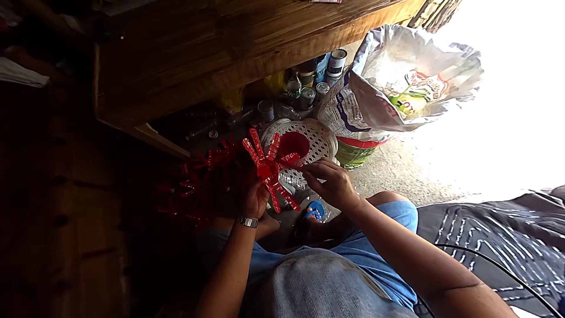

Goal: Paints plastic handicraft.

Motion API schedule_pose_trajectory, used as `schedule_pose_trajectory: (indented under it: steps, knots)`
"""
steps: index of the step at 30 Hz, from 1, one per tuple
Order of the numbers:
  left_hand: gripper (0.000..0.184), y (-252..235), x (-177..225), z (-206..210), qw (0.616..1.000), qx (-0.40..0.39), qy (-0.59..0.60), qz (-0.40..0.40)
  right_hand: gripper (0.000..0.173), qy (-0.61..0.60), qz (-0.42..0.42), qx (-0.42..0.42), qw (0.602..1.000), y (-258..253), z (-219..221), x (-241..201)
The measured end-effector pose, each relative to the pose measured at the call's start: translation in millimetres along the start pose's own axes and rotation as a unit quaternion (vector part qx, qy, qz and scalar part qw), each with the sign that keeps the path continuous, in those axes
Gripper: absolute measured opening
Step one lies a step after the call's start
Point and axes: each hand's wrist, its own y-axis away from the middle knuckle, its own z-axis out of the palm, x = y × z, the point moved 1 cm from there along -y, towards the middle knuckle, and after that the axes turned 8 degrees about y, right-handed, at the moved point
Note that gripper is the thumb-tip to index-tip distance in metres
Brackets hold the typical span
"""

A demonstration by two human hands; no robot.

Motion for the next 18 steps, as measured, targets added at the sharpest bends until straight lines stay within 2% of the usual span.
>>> schedule_pose_trajectory:
  steps: [8,18]
  knots:
    - [0.031,1,0,0,1.000,0.002,-0.011,0.003,0.017,-0.021,-0.005,0.010,1.000,11,-2,-2]
    - [0.036,0,-1,-1,1.000,-0.005,-0.006,-0.002,0.016,-0.024,-0.017,-0.003,1.000,14,-3,-4]
